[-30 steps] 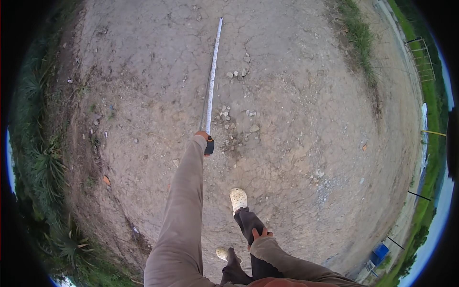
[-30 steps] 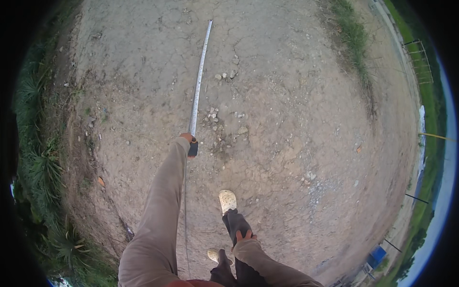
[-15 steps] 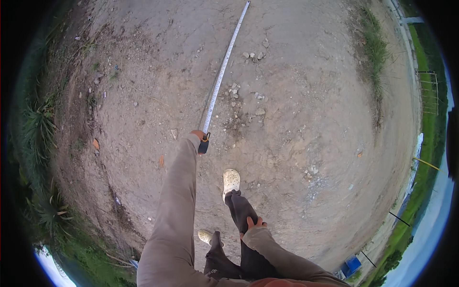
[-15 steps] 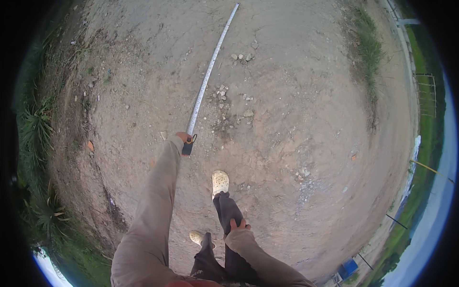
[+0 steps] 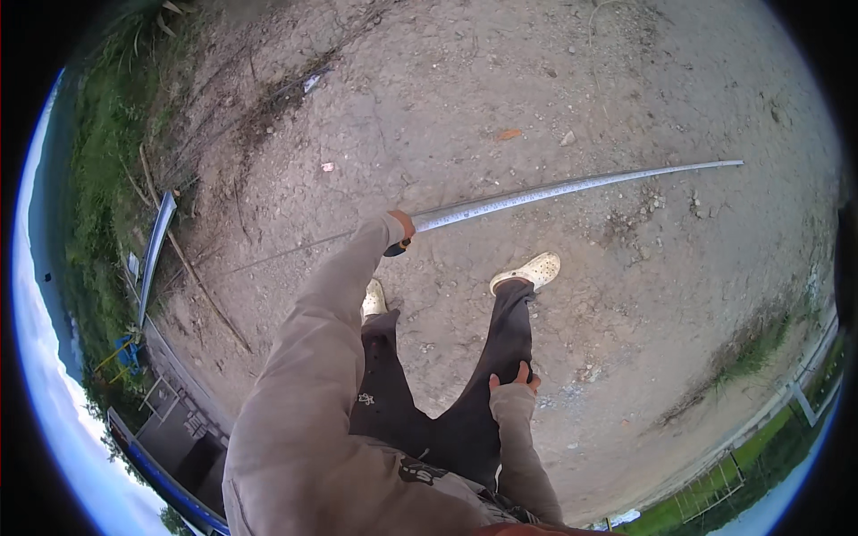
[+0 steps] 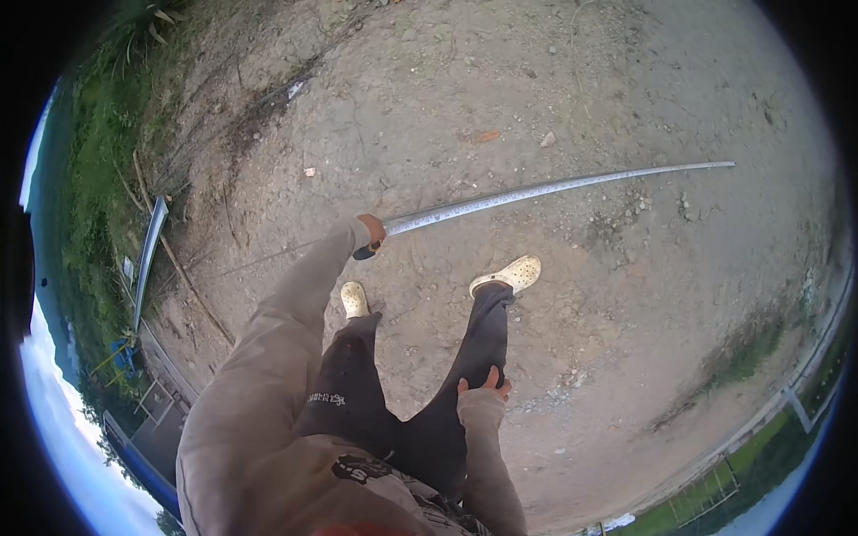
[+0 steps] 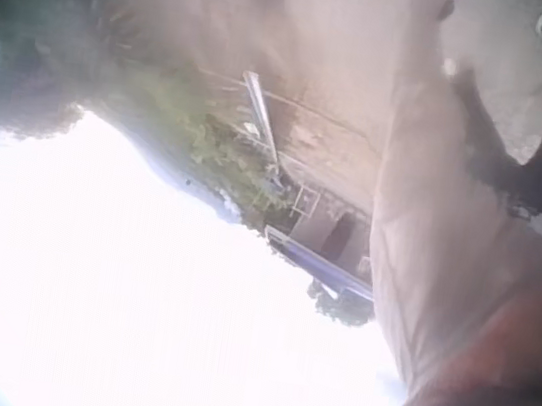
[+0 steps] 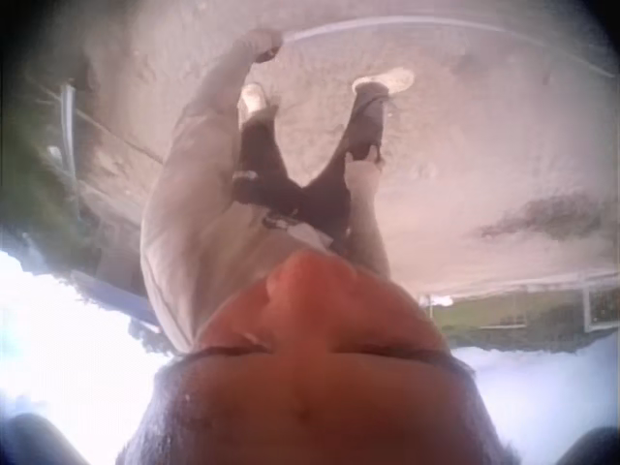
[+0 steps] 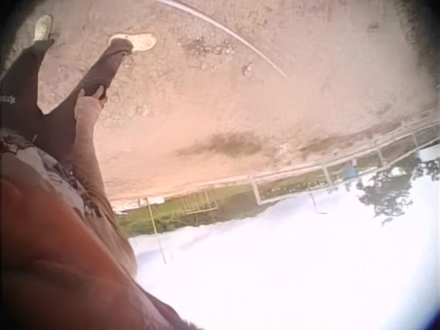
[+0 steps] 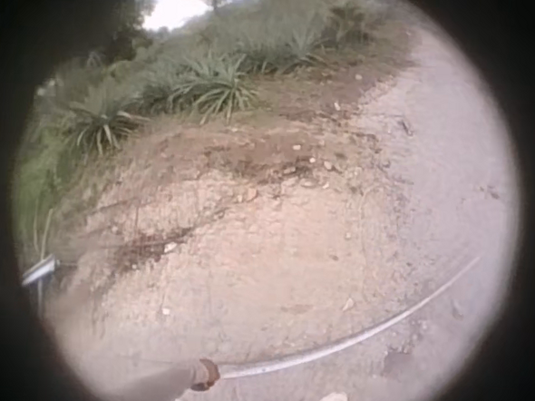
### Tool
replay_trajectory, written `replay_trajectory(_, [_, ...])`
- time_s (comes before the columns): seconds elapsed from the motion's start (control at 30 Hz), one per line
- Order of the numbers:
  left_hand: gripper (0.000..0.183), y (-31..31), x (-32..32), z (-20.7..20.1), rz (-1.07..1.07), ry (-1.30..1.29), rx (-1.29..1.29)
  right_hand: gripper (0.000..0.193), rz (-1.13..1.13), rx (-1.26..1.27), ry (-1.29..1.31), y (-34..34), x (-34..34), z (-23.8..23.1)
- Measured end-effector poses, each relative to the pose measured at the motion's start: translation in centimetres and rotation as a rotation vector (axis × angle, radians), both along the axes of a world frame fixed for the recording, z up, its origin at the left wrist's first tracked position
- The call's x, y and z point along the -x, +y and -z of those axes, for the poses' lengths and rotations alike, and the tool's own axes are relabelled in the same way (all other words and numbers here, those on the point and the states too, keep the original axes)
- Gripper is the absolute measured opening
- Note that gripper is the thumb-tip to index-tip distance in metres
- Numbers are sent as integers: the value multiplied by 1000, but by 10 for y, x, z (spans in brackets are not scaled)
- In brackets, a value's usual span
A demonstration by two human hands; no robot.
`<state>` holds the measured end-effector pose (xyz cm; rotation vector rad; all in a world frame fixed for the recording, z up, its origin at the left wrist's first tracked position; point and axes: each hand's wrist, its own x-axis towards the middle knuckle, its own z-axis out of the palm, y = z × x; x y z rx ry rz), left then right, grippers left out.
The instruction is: The person measures a metal rod with a tape measure and cuts it using a hand hacksaw.
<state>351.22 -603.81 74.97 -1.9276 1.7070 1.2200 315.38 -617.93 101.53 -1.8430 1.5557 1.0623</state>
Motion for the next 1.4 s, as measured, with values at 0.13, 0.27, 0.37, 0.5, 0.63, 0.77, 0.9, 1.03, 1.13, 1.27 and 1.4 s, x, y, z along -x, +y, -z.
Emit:
replay_trajectory(0.13, [22, 77, 7, -25, -450, 52, -188, 74, 23, 64, 0, 61, 16, 20])
replay_trajectory(0.27, [22, 149, 0, -27, -679, 157, -284, 71, -61, 63, -237, 85, 45, 25])
replay_trajectory(0.37, [24, 233, 3, -24, -923, 171, -334, 66, -76, -6, -418, 109, 38, 36])
replay_trajectory(0.5, [23, 283, 11, -71, -1143, 183, -309, 56, -178, -3, -344, 94, 40, 67])
replay_trajectory(0.63, [23, 334, 5, -180, -1354, 154, -437, 44, -31, -116, -279, 97, 28, 88])
replay_trajectory(0.77, [25, 396, 39, -114, -1333, 145, -362, 37, 116, -235, -203, 135, 16, 113])
replay_trajectory(0.9, [24, 463, 57, -97, -1670, -24, -8, 26, 172, -261, -123, 184, 34, 141])
replay_trajectory(1.03, [28, 475, 44, -144, -1478, 176, -214, 26, 129, -189, -62, 211, 26, 133])
replay_trajectory(1.13, [28, 532, 58, -119, -1404, 261, -404, 26, -16, -292, 1, 271, 3, 140])
replay_trajectory(1.27, [26, 559, 43, -98, -1180, 290, -423, 27, -119, -291, -5, 313, -33, 139])
replay_trajectory(1.4, [26, 661, 76, -15, -1197, 417, -726, 27, -327, -470, 78, 411, -61, 152])
